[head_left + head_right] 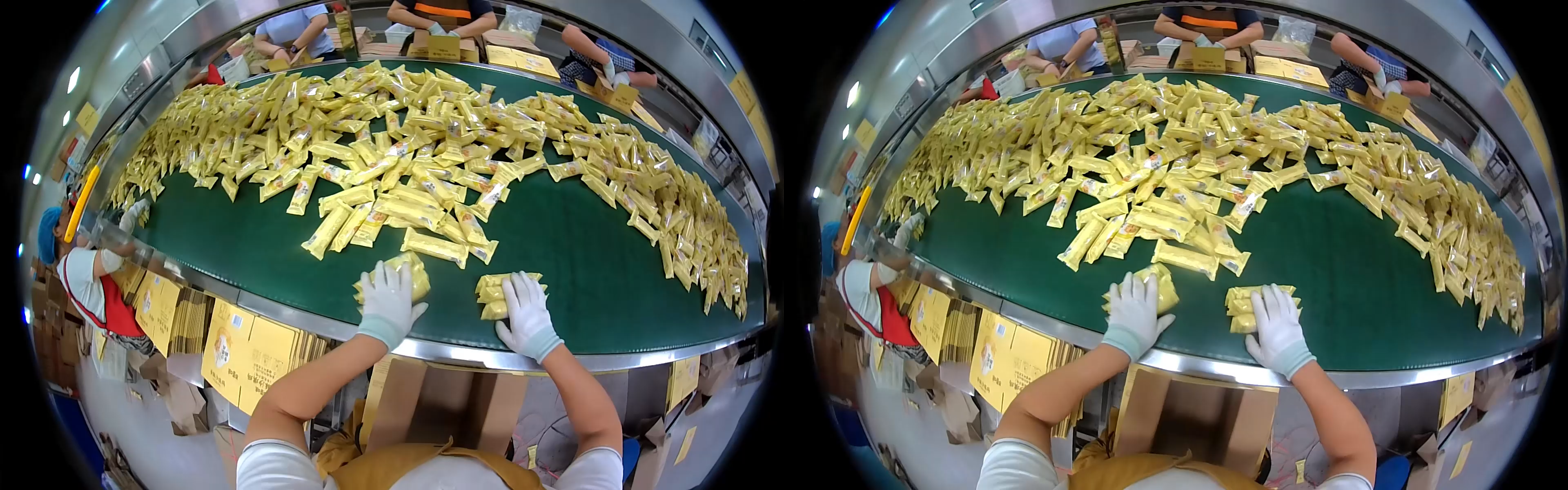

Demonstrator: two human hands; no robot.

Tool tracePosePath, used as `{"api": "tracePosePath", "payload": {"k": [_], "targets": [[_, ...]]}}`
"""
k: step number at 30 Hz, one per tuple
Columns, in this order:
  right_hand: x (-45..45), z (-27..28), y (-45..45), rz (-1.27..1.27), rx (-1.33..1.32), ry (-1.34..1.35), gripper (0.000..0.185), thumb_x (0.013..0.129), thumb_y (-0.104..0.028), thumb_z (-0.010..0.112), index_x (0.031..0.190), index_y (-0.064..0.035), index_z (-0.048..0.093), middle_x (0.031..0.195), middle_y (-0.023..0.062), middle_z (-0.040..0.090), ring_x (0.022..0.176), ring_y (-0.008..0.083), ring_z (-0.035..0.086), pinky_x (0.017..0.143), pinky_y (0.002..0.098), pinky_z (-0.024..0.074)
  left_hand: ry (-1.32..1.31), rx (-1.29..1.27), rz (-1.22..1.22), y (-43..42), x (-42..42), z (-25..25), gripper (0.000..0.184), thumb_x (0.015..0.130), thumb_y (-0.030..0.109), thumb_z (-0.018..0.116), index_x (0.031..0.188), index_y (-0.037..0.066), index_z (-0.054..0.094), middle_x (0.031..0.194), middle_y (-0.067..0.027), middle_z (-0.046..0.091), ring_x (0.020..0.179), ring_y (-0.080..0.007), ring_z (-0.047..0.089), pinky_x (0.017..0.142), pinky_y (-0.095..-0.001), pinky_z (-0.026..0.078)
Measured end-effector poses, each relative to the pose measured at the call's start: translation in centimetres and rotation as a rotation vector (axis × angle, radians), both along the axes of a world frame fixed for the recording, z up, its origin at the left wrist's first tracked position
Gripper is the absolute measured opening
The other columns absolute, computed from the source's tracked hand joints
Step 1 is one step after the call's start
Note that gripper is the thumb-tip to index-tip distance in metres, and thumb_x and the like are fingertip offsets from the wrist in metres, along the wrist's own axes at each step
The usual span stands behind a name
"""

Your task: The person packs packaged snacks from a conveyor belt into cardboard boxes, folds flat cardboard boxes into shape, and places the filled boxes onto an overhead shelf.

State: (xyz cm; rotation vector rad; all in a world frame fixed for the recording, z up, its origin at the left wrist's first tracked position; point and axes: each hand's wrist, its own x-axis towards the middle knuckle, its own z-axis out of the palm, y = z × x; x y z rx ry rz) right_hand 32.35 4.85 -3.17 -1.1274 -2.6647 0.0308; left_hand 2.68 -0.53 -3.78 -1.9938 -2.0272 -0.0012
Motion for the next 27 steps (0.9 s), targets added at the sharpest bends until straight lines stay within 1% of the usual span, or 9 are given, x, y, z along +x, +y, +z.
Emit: {"api": "tracePosePath", "payload": {"k": [3,7,8,13,14,19,24,25,27], "targets": [[1.0,1.3,2.1,0.000,-0.189,-0.068,0.088,0.073,-0.027,0.078,0.147,-0.0005,0.040,0.149,0.0227,0.041,0.130,0.0407,0.046,0.110,0.0500,0.0366,-0.152,-0.199,0.091,0.6,-0.3,0.2,0.101,0.078,0.062,0.073,0.150,0.000,0.036,0.131,-0.0186,0.054,0.125,-0.0310,0.050,0.100,-0.0461,0.040],[-3.4,6.1,5.5,-0.034,-0.404,-0.553,0.087,0.058,-0.058,0.082,0.123,-0.0023,0.065,0.119,0.0173,0.062,0.109,0.0346,0.055,0.098,0.0427,0.0421,-0.287,-0.279,0.203,1.1,-1.0,2.1,0.112,0.072,0.068,0.076,0.150,-0.001,0.034,0.131,-0.0161,0.055,0.123,-0.0301,0.052,0.099,-0.0448,0.040],[-4.0,5.2,5.9,0.048,-0.359,-0.472,0.084,0.053,-0.067,0.081,0.108,-0.0047,0.071,0.104,0.0149,0.065,0.103,0.0329,0.056,0.093,0.0401,0.0432,-0.244,-0.296,0.188,0.8,-0.9,1.8,0.113,0.071,0.068,0.076,0.150,-0.001,0.033,0.130,-0.0158,0.055,0.121,-0.0296,0.052,0.098,-0.0434,0.041],[-11.7,6.1,8.4,0.234,-0.479,-0.033,0.089,0.057,-0.062,0.086,0.113,0.0040,0.066,0.110,0.0224,0.063,0.105,0.0383,0.058,0.096,0.0418,0.0454,-0.440,-0.452,0.248,-0.4,-2.7,3.0,0.117,0.068,0.065,0.081,0.151,-0.002,0.032,0.129,-0.0195,0.055,0.120,-0.0338,0.055,0.098,-0.0431,0.045],[-13.1,5.6,9.0,0.253,-0.524,0.039,0.090,0.057,-0.060,0.086,0.114,0.0056,0.065,0.111,0.0235,0.063,0.106,0.0390,0.058,0.097,0.0417,0.0457,-0.643,-0.393,0.315,-0.7,-3.8,3.2,0.117,0.066,0.062,0.083,0.151,-0.001,0.032,0.130,-0.0229,0.053,0.123,-0.0379,0.053,0.102,-0.0457,0.044],[-17.7,2.8,10.2,0.213,-0.595,-0.085,0.091,0.060,-0.062,0.083,0.116,0.0073,0.064,0.124,0.0252,0.059,0.114,0.0391,0.056,0.103,0.0406,0.0455,-1.983,-0.162,0.243,-0.6,-11.0,3.4,0.057,0.088,0.026,0.078,0.133,0.000,0.054,0.112,-0.0077,0.067,0.089,-0.0136,0.065,0.076,-0.0308,0.056],[-16.8,4.2,7.8,0.246,-0.507,-0.296,0.091,0.061,-0.066,0.078,0.121,0.0024,0.064,0.132,0.0208,0.056,0.120,0.0396,0.052,0.106,0.0423,0.0428,-1.719,-0.302,0.113,7.6,-12.4,5.2,0.068,0.080,0.046,0.080,0.123,-0.001,0.059,0.095,-0.0071,0.067,0.070,-0.0116,0.061,0.057,-0.0285,0.050],[-15.7,3.9,7.3,0.275,-0.486,-0.283,0.092,0.061,-0.065,0.078,0.122,0.0020,0.063,0.132,0.0206,0.056,0.119,0.0395,0.052,0.106,0.0422,0.0426,-1.531,-0.499,0.321,9.2,-11.6,8.0,0.076,0.075,0.044,0.086,0.129,-0.001,0.058,0.107,-0.0124,0.068,0.086,-0.0160,0.066,0.076,-0.0289,0.054],[-13.2,3.3,6.5,0.299,-0.508,-0.247,0.094,0.061,-0.063,0.079,0.126,0.0026,0.061,0.140,0.0243,0.051,0.124,0.0419,0.050,0.108,0.0422,0.0415,-1.351,-0.521,0.360,13.5,-12.2,4.1,0.088,0.072,0.048,0.087,0.134,-0.005,0.054,0.116,-0.0172,0.067,0.094,-0.0215,0.066,0.083,-0.0320,0.054]]}}
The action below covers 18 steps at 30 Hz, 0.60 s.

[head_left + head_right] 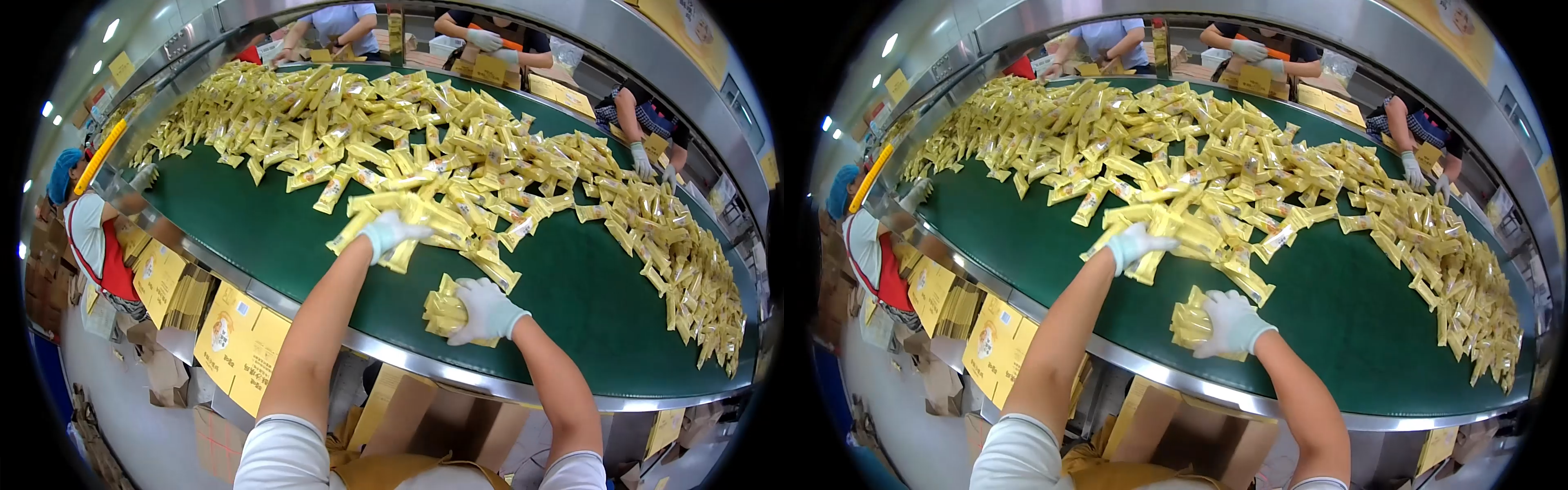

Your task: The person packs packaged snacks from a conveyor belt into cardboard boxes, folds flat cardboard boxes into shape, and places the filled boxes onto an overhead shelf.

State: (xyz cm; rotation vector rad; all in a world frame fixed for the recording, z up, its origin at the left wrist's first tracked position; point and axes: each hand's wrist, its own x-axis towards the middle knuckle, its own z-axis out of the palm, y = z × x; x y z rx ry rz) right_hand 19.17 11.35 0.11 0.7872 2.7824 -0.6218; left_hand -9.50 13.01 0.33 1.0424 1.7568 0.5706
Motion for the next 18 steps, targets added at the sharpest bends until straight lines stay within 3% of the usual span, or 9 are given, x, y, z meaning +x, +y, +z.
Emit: {"api": "tracePosePath", "payload": {"k": [2,4,6,7,10,12,14,17,18], "targets": [[3.0,-0.7,-0.4,-0.009,-0.019,0.059,0.093,0.061,-0.062,0.080,0.125,0.0034,0.061,0.145,0.0275,0.047,0.126,0.0436,0.049,0.109,0.0424,0.0406,0.048,0.107,0.036,1.8,0.9,-2.1,0.083,0.068,0.050,0.088,0.123,-0.005,0.058,0.103,-0.0159,0.068,0.076,-0.0206,0.063,0.065,-0.0337,0.052],[5.6,-0.3,-0.4,-0.067,-0.091,0.054,0.094,0.061,-0.061,0.081,0.126,0.0041,0.061,0.150,0.0326,0.040,0.128,0.0466,0.048,0.111,0.0430,0.0390,0.134,0.167,0.025,1.5,1.7,-1.7,0.084,0.065,0.051,0.089,0.119,-0.006,0.060,0.101,-0.0167,0.068,0.072,-0.0220,0.064,0.058,-0.0353,0.053],[7.4,0.7,-0.9,-0.138,-0.110,0.045,0.092,0.061,-0.060,0.082,0.125,0.0028,0.063,0.150,0.0339,0.040,0.126,0.0477,0.049,0.111,0.0434,0.0393,0.253,0.178,-0.045,0.3,2.4,-0.8,0.088,0.062,0.052,0.090,0.121,-0.007,0.059,0.109,-0.0196,0.069,0.081,-0.0256,0.069,0.064,-0.0369,0.057],[7.6,1.3,-1.2,-0.168,-0.128,-0.013,0.089,0.060,-0.064,0.081,0.122,-0.0009,0.067,0.150,0.0318,0.042,0.124,0.0474,0.049,0.108,0.0437,0.0397,0.341,0.206,-0.125,-0.2,2.5,-0.9,0.094,0.060,0.053,0.090,0.124,-0.007,0.057,0.119,-0.0230,0.067,0.100,-0.0308,0.070,0.078,-0.0376,0.060],[7.4,2.4,-2.4,-0.141,-0.098,-0.090,0.091,0.059,-0.066,0.081,0.122,-0.0011,0.067,0.148,0.0282,0.046,0.118,0.0432,0.049,0.108,0.0415,0.0368,0.286,0.060,-0.361,-2.8,3.0,1.7,0.116,0.059,0.055,0.090,0.142,-0.011,0.042,0.138,-0.0292,0.055,0.127,-0.0379,0.056,0.107,-0.0381,0.046],[7.2,2.1,-3.3,-0.105,-0.054,-0.060,0.090,0.057,-0.066,0.080,0.119,-0.0021,0.069,0.140,0.0232,0.052,0.116,0.0401,0.048,0.107,0.0404,0.0356,0.628,0.328,-0.432,-4.9,2.6,-1.7,0.112,0.060,0.062,0.087,0.136,-0.009,0.047,0.135,-0.0276,0.055,0.124,-0.0399,0.057,0.108,-0.0409,0.045],[7.4,1.5,-4.1,-0.055,-0.022,-0.001,0.088,0.056,-0.064,0.081,0.118,-0.0023,0.069,0.136,0.0215,0.055,0.117,0.0397,0.048,0.107,0.0411,0.0349,0.669,0.146,-0.571,-7.0,3.8,1.8,0.109,0.061,0.062,0.085,0.136,-0.008,0.048,0.138,-0.0259,0.052,0.127,-0.0395,0.053,0.110,-0.0415,0.042],[7.5,2.1,-4.1,-0.123,0.096,0.028,0.080,0.057,-0.058,0.081,0.113,-0.0023,0.067,0.131,0.0212,0.052,0.118,0.0407,0.048,0.110,0.0444,0.0328,0.840,0.303,-0.554,-10.1,3.9,0.1,0.101,0.062,0.062,0.082,0.135,-0.001,0.052,0.137,-0.0208,0.051,0.127,-0.0355,0.051,0.108,-0.0412,0.041],[7.4,2.5,-4.0,-0.155,0.147,0.027,0.078,0.058,-0.057,0.081,0.112,-0.0021,0.066,0.132,0.0214,0.051,0.118,0.0413,0.048,0.110,0.0449,0.0322,0.925,0.247,-0.539,-10.5,3.8,0.2,0.101,0.063,0.062,0.082,0.136,-0.001,0.051,0.139,-0.0197,0.049,0.129,-0.0345,0.050,0.109,-0.0424,0.040]]}}
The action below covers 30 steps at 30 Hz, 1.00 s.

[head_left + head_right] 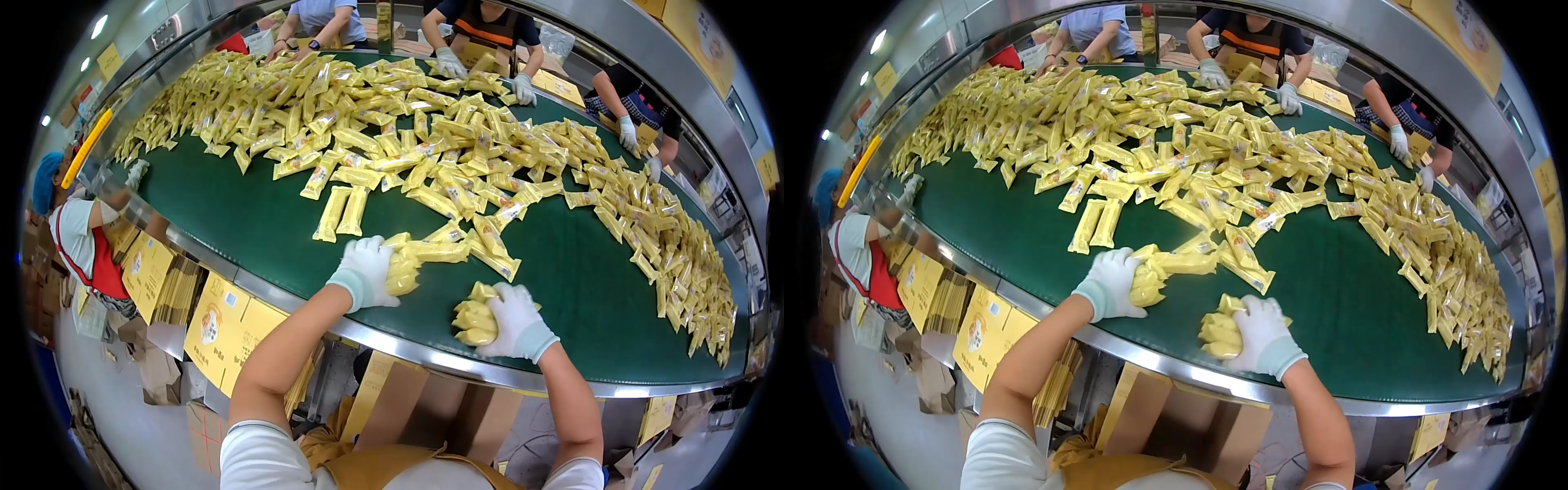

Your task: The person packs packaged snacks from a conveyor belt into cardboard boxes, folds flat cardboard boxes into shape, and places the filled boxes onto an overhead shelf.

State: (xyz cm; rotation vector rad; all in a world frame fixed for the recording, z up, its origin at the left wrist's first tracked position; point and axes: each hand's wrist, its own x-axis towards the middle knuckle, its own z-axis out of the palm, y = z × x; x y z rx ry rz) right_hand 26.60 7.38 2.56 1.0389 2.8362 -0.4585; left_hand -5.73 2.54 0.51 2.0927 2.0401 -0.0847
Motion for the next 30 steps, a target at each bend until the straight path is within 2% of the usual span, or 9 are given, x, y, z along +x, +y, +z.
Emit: {"api": "tracePosePath", "payload": {"k": [2,6,12,14,16,18,22,26,30], "targets": [[0.5,-0.6,0.5,-0.034,0.074,-0.003,0.075,0.058,-0.054,0.081,0.111,-0.0034,0.064,0.132,0.0224,0.050,0.118,0.0414,0.049,0.107,0.0481,0.0365,0.180,-0.035,0.081,-0.6,-0.2,0.5,0.101,0.065,0.062,0.080,0.139,0.001,0.048,0.143,-0.0175,0.047,0.133,-0.0323,0.046,0.110,-0.0449,0.038],[2.0,-4.3,0.4,-0.118,0.101,0.065,0.078,0.060,-0.054,0.080,0.119,-0.0066,0.062,0.134,0.0231,0.048,0.118,0.0411,0.050,0.100,0.0507,0.0420,0.039,-0.027,0.319,-1.1,-0.8,-0.8,0.101,0.063,0.065,0.082,0.140,0.008,0.048,0.141,-0.0177,0.048,0.131,-0.0328,0.049,0.107,-0.0470,0.040],[2.4,-2.7,-0.5,-0.234,0.007,0.119,0.084,0.063,-0.049,0.084,0.127,-0.0026,0.057,0.138,0.0261,0.045,0.123,0.0426,0.049,0.105,0.0473,0.0423,0.024,0.082,0.524,-1.6,0.1,-1.2,0.090,0.068,0.059,0.084,0.134,0.009,0.051,0.129,-0.0133,0.055,0.120,-0.0299,0.055,0.095,-0.0451,0.049],[3.7,-2.3,-1.5,-0.290,-0.096,0.441,0.087,0.062,-0.044,0.088,0.129,0.0005,0.055,0.140,0.0273,0.044,0.127,0.0437,0.047,0.108,0.0457,0.0413,-0.143,0.255,0.500,-2.8,-1.5,-2.6,0.088,0.068,0.051,0.087,0.133,0.006,0.051,0.127,-0.0151,0.056,0.119,-0.0331,0.056,0.096,-0.0435,0.049],[4.9,-0.7,-2.3,-0.303,-0.118,0.627,0.090,0.061,-0.040,0.091,0.131,0.0030,0.053,0.140,0.0283,0.043,0.130,0.0443,0.046,0.110,0.0442,0.0405,-0.705,0.465,0.528,-4.6,-3.9,-5.6,0.090,0.071,0.039,0.090,0.139,0.000,0.045,0.124,-0.0194,0.058,0.111,-0.0306,0.061,0.097,-0.0407,0.051],[5.5,2.7,-4.2,-0.293,-0.086,0.680,0.093,0.059,-0.036,0.094,0.131,0.0049,0.051,0.141,0.0290,0.042,0.132,0.0444,0.045,0.111,0.0428,0.0397,-1.578,0.267,0.480,-6.7,-3.4,-2.7,0.088,0.080,0.042,0.082,0.145,0.000,0.040,0.125,-0.0189,0.058,0.113,-0.0295,0.060,0.097,-0.0419,0.051],[6.5,6.1,-6.6,-0.142,0.016,0.673,0.095,0.056,-0.036,0.095,0.130,0.0024,0.051,0.141,0.0292,0.042,0.129,0.0461,0.047,0.110,0.0435,0.0404,-2.407,0.134,0.270,-10.2,1.5,0.5,0.081,0.096,0.061,0.049,0.155,0.008,0.031,0.145,-0.0236,0.048,0.127,-0.0383,0.054,0.106,-0.0517,0.047],[5.1,9.9,-10.3,0.141,0.095,0.471,0.076,0.060,-0.041,0.089,0.121,-0.0088,0.058,0.132,0.0221,0.049,0.116,0.0389,0.054,0.094,0.0478,0.0460,-2.835,-0.188,0.135,-11.7,6.0,4.1,0.072,0.100,0.060,0.033,0.153,0.012,0.039,0.148,-0.0235,0.045,0.132,-0.0383,0.049,0.110,-0.0559,0.042],[1.5,10.2,-16.2,0.349,0.174,-0.282,0.046,0.065,-0.036,0.080,0.102,-0.0117,0.067,0.111,0.0130,0.052,0.101,0.0289,0.054,0.082,0.0425,0.0415,-2.662,-0.331,-0.079,-12.1,8.8,6.2,0.096,0.088,0.079,0.043,0.151,0.006,0.038,0.144,-0.0220,0.048,0.130,-0.0350,0.051,0.111,-0.0489,0.041]]}}
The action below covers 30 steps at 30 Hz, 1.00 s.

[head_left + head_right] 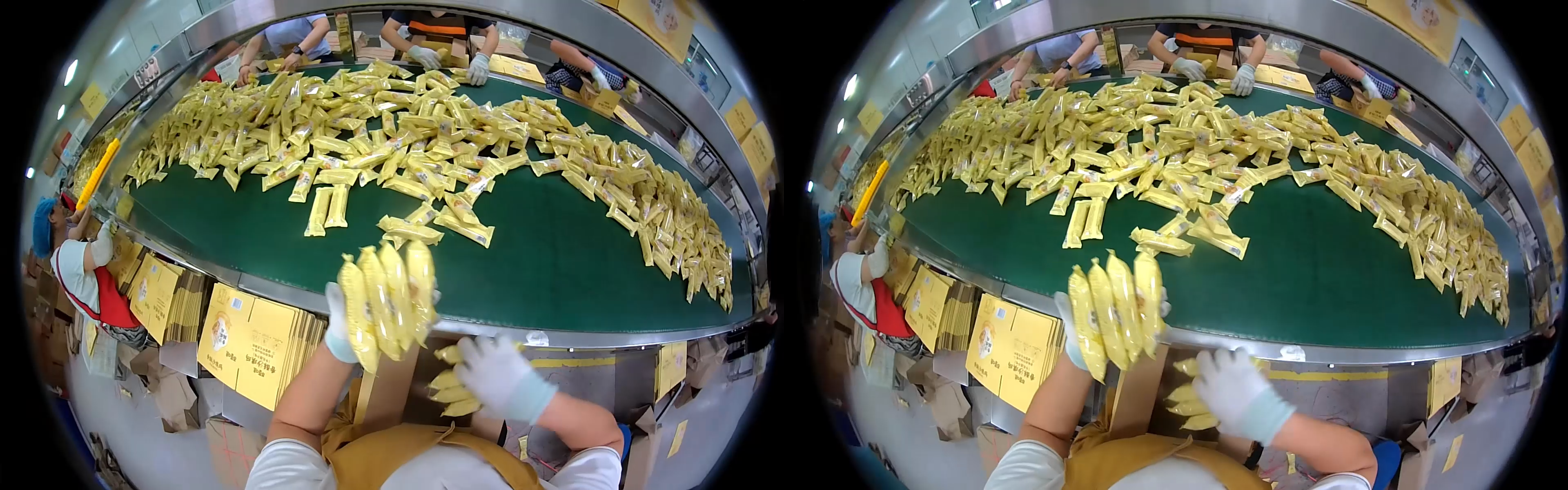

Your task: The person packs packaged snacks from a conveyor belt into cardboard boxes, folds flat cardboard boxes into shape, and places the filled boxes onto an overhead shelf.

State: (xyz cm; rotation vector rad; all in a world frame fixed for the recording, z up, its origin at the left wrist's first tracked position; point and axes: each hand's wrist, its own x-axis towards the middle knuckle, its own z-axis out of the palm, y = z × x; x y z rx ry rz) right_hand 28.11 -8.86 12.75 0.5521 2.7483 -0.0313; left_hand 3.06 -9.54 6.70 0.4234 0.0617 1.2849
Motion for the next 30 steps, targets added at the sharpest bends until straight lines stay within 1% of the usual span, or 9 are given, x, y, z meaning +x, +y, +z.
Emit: {"api": "tracePosePath", "payload": {"k": [1,3,8,13,20,24,26,28,30], "targets": [[-0.8,-2.3,-1.0,0.030,0.040,-0.099,0.041,0.068,-0.035,0.079,0.100,-0.0116,0.069,0.105,0.0117,0.052,0.097,0.0281,0.054,0.080,0.0424,0.0411,0.034,0.041,-0.051,0.2,0.4,0.3,0.102,0.085,0.083,0.045,0.151,0.005,0.038,0.143,-0.0217,0.048,0.129,-0.0341,0.051,0.111,-0.0472,0.041],[-2.4,-5.2,-1.7,0.070,-0.022,-0.235,0.043,0.070,-0.034,0.077,0.105,-0.0112,0.069,0.102,0.0106,0.053,0.096,0.0280,0.055,0.077,0.0426,0.0408,0.305,0.133,-0.079,-0.3,1.1,0.3,0.096,0.080,0.070,0.057,0.148,0.004,0.039,0.137,-0.0191,0.052,0.125,-0.0320,0.054,0.108,-0.0451,0.042],[-4.0,-15.7,-3.2,-0.042,-0.544,-0.212,0.056,0.081,-0.043,0.072,0.127,-0.0111,0.066,0.139,0.0207,0.057,0.129,0.0308,0.054,0.099,0.0485,0.0451,0.961,0.356,-0.098,-2.5,3.1,-1.7,0.091,0.068,0.036,0.086,0.140,0.003,0.042,0.121,-0.0126,0.062,0.114,-0.0266,0.060,0.102,-0.0397,0.047],[-2.8,-23.7,-6.7,-0.173,-0.805,-0.072,0.061,0.082,-0.046,0.071,0.131,-0.0107,0.063,0.139,0.0198,0.057,0.129,0.0318,0.055,0.102,0.0477,0.0451,1.541,1.015,0.244,-2.7,6.0,-3.4,0.090,0.064,0.044,0.090,0.132,0.007,0.045,0.129,-0.0189,0.053,0.118,-0.0352,0.055,0.101,-0.0444,0.044],[-1.1,-28.9,-9.9,-0.263,-0.898,0.074,0.069,0.084,-0.052,0.069,0.137,-0.0100,0.058,0.140,0.0185,0.059,0.129,0.0331,0.056,0.105,0.0467,0.0450,1.931,1.191,0.522,-3.8,7.4,-6.9,0.061,0.064,0.044,0.079,0.109,0.009,0.057,0.119,-0.0186,0.051,0.111,-0.0359,0.051,0.095,-0.0500,0.038],[-0.3,-34.5,-11.6,-0.299,-0.872,0.263,0.073,0.084,-0.054,0.068,0.141,-0.0096,0.055,0.140,0.0177,0.059,0.129,0.0339,0.056,0.107,0.0461,0.0450,2.367,1.207,0.464,-5.8,9.0,-9.6,0.034,0.082,0.028,0.065,0.109,0.010,0.059,0.117,-0.0183,0.053,0.106,-0.0346,0.052,0.089,-0.0507,0.040],[-1.1,-31.3,-10.7,-0.368,-0.833,0.086,0.076,0.084,-0.057,0.068,0.143,-0.0103,0.053,0.141,0.0167,0.059,0.130,0.0340,0.056,0.106,0.0474,0.0460,2.484,1.141,0.178,-5.5,9.6,-9.1,0.023,0.090,0.020,0.054,0.109,0.010,0.060,0.116,-0.0176,0.053,0.106,-0.0324,0.051,0.087,-0.0509,0.039],[-3.4,-20.5,-8.0,-0.412,-0.789,-0.336,0.080,0.084,-0.060,0.068,0.146,-0.0119,0.050,0.143,0.0150,0.057,0.131,0.0338,0.055,0.103,0.0503,0.0479,2.563,1.101,0.078,-4.6,9.9,-9.9,0.023,0.090,0.021,0.055,0.110,0.010,0.061,0.117,-0.0171,0.054,0.108,-0.0316,0.051,0.088,-0.0514,0.039],[-3.4,-20.0,-8.3,-0.268,-0.602,-0.292,0.076,0.085,-0.061,0.065,0.143,-0.0124,0.053,0.142,0.0153,0.058,0.128,0.0345,0.057,0.094,0.0514,0.0523,2.625,1.213,-0.155,-3.8,10.4,-10.5,0.037,0.092,0.024,0.058,0.127,0.011,0.058,0.131,-0.0165,0.052,0.118,-0.0323,0.049,0.094,-0.0524,0.038]]}}
